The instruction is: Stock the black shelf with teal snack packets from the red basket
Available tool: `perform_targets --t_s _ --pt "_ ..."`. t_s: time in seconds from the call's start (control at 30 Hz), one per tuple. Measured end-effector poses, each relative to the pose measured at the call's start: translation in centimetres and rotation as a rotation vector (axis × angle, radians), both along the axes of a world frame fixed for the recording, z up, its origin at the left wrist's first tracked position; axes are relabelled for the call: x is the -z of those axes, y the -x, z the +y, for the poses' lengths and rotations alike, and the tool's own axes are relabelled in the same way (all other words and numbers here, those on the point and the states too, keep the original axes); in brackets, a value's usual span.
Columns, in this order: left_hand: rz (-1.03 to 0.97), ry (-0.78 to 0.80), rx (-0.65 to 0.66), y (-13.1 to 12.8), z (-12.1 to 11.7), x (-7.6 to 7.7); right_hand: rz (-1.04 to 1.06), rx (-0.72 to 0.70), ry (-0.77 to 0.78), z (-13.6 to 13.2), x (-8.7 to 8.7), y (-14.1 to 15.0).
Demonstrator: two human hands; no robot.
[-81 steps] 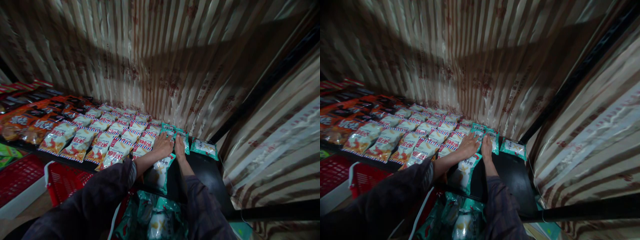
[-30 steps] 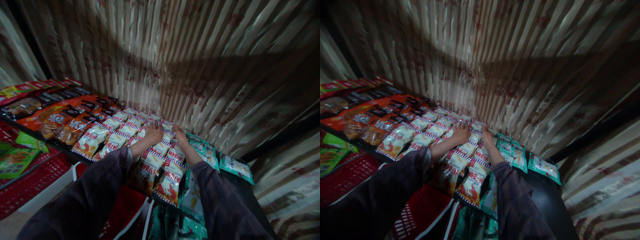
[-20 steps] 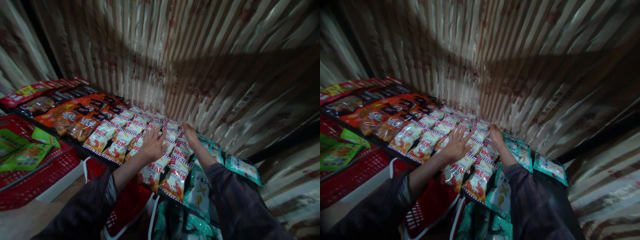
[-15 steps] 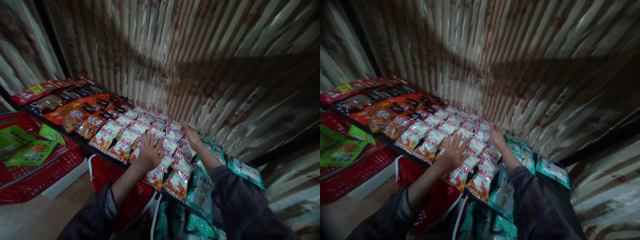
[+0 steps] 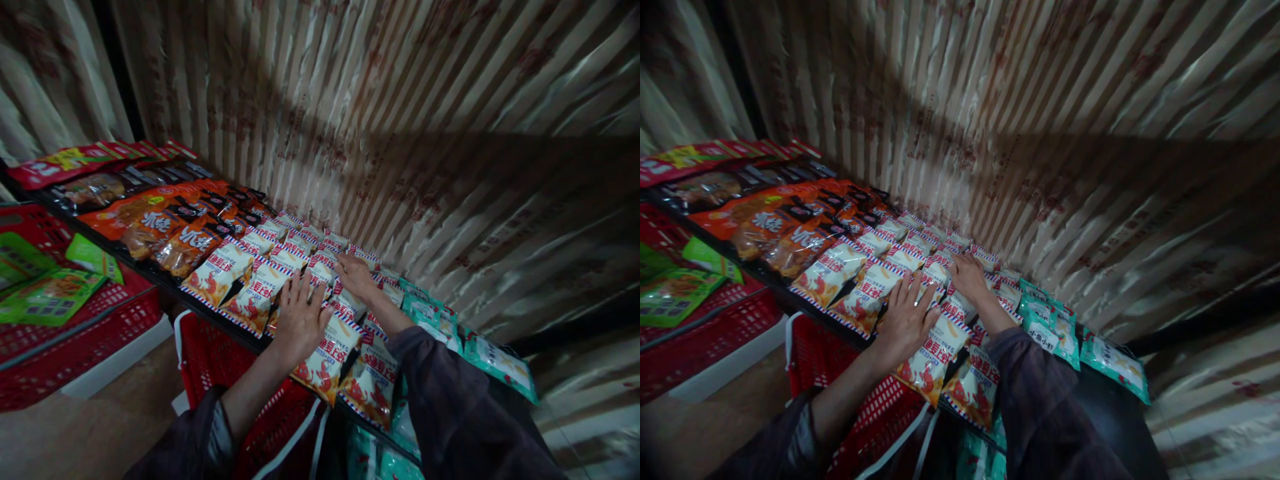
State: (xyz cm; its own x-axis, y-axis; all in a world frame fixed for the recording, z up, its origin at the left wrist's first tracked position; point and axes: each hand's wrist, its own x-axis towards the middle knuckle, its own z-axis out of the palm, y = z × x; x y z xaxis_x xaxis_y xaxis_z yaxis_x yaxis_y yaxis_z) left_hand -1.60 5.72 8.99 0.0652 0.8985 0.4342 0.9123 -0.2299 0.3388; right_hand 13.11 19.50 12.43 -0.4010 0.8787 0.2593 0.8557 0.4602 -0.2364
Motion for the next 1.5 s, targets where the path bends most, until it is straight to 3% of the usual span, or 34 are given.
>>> perform_targets --t_s 0.17,0.53,0.87,1.17,1.5 --pt "-0.005 0.027 0.032 -0.2 0.6 0.6 -0.160 0.044 0.016 0.2 0.6 1.4" --pt "-0.056 -0.019 0.079 -0.5 1.3 1.1 -0.173 0.082 0.041 0.1 0.5 1.8" --pt "-0.073 -0.099 0.086 0.8 0.4 1.0 -0.193 0.020 0.008 0.2 0.2 3.4" --pt "-0.094 -0.080 0.114 1.1 0.0 2.0 -0.286 -0.013 0.035 0.5 0.1 4.4" --pt "-0.153 0.065 0.085 1.6 0.0 1.4 -0.320 0.008 0.106 0.8 -0.1 6.5"
